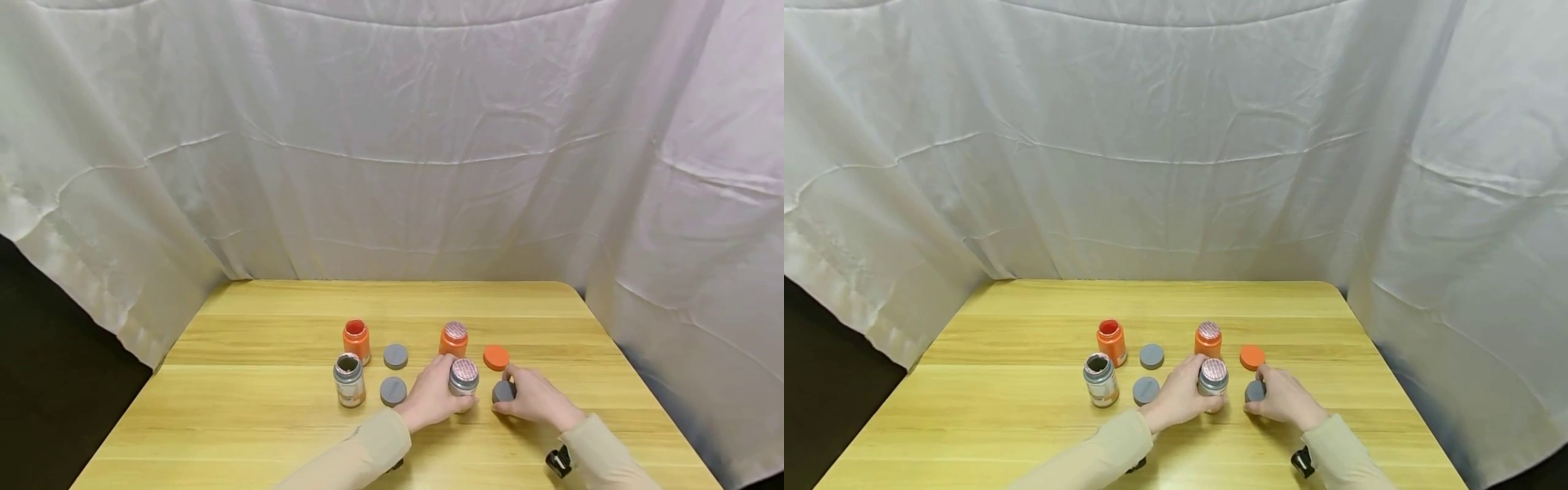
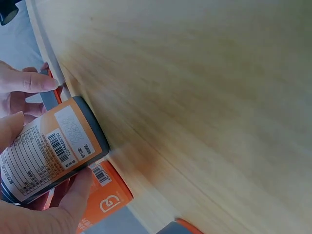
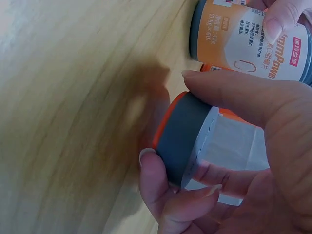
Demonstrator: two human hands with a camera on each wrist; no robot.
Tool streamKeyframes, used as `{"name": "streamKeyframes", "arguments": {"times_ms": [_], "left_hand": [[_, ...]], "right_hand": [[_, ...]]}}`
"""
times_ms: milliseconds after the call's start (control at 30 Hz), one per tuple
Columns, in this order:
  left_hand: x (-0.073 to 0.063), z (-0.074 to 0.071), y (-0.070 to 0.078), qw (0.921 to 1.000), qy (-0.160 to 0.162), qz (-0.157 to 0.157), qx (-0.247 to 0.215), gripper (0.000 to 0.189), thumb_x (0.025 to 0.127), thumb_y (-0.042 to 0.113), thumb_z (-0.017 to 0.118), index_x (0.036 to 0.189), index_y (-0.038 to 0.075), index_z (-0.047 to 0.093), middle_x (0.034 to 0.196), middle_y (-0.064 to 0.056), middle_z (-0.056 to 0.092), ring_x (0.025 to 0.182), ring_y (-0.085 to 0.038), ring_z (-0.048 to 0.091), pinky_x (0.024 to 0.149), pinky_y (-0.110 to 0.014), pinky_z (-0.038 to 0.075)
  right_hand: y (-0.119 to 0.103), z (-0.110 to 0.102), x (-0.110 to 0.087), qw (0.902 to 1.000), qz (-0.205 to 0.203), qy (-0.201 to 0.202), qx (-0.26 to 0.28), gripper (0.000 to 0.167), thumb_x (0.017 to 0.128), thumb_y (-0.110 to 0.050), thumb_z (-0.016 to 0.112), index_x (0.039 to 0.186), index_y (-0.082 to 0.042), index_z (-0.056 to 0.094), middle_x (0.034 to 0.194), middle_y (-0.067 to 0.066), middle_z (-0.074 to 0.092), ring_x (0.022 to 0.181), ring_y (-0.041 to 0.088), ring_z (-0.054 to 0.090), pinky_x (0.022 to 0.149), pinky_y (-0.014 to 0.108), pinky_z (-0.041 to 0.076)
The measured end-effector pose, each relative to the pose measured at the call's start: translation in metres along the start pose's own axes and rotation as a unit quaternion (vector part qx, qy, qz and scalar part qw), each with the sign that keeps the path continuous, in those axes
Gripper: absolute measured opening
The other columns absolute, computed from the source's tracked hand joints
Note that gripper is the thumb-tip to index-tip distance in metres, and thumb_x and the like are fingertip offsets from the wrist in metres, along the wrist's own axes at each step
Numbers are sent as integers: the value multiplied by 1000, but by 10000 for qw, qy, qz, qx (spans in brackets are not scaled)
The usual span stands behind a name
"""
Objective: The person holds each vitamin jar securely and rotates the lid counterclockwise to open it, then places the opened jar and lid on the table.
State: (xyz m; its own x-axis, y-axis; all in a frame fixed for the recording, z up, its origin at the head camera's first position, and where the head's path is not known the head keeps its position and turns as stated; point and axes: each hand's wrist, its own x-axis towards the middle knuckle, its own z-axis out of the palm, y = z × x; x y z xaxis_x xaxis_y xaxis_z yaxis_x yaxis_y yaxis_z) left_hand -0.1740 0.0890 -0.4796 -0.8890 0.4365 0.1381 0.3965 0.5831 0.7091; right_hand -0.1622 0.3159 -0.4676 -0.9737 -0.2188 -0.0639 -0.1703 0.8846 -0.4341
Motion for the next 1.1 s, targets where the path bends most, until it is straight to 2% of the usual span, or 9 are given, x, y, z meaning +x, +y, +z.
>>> {"name": "streamKeyframes", "arguments": {"times_ms": [233,467,800,1100], "left_hand": [[0,-2,1,10000,-16,-51,-22,60,78,35,85,125,16,53,116,3,62,103,-10,62,90,-29,52],[-4,-3,-1,10000,5,-37,67,61,77,30,87,125,13,53,118,0,63,108,-15,64,94,-32,52],[-5,-4,-4,9999,-47,-39,128,58,78,32,86,123,13,55,113,1,65,104,-14,64,91,-30,53],[-7,-4,-4,9997,-45,-7,244,59,76,34,87,122,14,55,113,2,65,103,-14,64,89,-30,53]], "right_hand": [[-1,3,3,10000,50,48,-58,50,71,-28,89,104,-4,61,82,2,59,72,15,50,59,25,38],[-1,3,3,10000,74,45,8,47,72,-28,90,99,-6,59,78,2,54,70,15,47,57,24,34],[-1,3,4,10000,-46,25,-27,47,71,-29,90,99,-6,60,81,1,57,73,15,49,59,25,39],[-1,4,6,10000,46,5,-44,47,71,-28,90,99,-6,59,81,2,57,73,15,49,60,27,39]]}}
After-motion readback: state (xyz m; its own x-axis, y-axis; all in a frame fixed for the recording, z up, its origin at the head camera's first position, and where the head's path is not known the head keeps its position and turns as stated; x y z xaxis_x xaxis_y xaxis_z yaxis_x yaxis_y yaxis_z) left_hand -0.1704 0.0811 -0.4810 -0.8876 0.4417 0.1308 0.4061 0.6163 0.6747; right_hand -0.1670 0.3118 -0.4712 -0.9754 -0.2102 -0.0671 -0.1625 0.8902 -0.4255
